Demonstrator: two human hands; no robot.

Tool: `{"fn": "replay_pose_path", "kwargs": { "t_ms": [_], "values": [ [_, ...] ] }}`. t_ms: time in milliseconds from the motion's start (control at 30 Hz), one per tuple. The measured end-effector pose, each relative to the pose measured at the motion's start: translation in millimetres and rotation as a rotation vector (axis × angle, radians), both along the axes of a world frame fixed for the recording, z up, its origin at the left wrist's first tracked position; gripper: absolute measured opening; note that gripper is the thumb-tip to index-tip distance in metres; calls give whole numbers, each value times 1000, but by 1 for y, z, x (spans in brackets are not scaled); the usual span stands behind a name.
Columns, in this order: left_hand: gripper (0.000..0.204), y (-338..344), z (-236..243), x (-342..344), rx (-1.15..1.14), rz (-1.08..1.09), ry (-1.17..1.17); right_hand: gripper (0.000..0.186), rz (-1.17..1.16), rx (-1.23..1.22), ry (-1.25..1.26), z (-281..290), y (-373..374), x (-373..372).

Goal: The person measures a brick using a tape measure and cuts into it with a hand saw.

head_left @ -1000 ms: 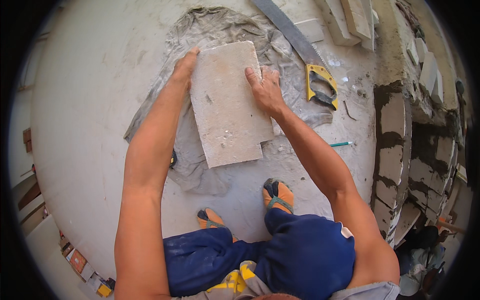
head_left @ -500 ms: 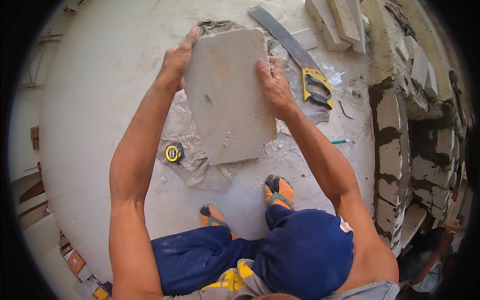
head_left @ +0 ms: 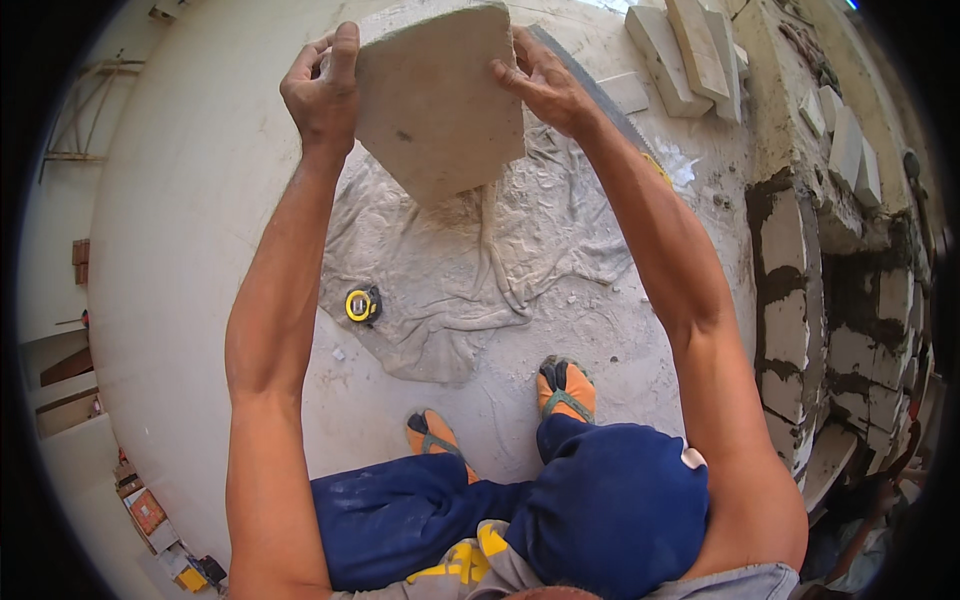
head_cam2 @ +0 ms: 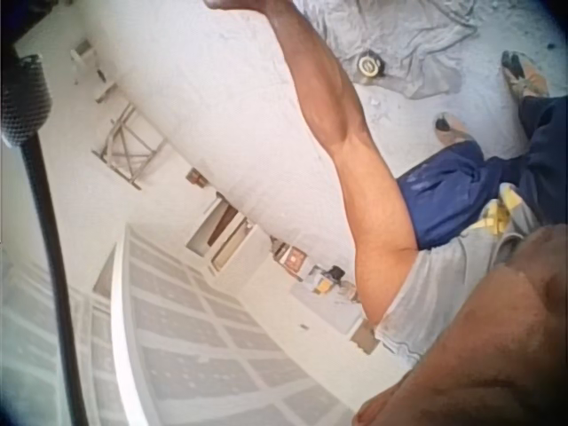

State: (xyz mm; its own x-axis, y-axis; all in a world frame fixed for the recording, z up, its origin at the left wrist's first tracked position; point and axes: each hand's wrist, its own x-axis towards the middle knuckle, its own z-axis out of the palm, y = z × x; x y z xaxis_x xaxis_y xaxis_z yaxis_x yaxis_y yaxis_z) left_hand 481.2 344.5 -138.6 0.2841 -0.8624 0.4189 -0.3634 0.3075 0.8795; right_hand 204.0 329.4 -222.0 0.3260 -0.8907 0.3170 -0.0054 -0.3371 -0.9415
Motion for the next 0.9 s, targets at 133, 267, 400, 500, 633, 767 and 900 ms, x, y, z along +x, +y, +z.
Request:
{"fn": "replay_pose_path", "kwargs": {
  "t_ms": [133, 267, 400, 500, 633, 767, 900],
  "values": [
    [59, 2, -18, 12, -59, -48, -95, 92, 108, -13, -31, -16, -8, 1],
    [69, 3, 21, 19, 17, -207, -550, 92, 113, 26, -48, -18, -5, 1],
    [90, -14, 40, -2, -14, -255, -1125, 92, -35, -25, 89, -26, -9, -2],
    [80, -59, 44, 25, -277, -351, -1401, 85, -297, -116, 417, -27, 26, -15],
    [96, -88, 71, -7, 254, -402, -1370, 54, -552, -26, 915, -76, 105, -105],
    [89, -142, 48, -6, 335, -570, -1188, 51, -562, 89, 1223, -98, 166, -153],
    [90, -163, 48, -11, 477, -627, -960, 49, -523, 92, 1223, -107, 166, -162]
  ]
}}
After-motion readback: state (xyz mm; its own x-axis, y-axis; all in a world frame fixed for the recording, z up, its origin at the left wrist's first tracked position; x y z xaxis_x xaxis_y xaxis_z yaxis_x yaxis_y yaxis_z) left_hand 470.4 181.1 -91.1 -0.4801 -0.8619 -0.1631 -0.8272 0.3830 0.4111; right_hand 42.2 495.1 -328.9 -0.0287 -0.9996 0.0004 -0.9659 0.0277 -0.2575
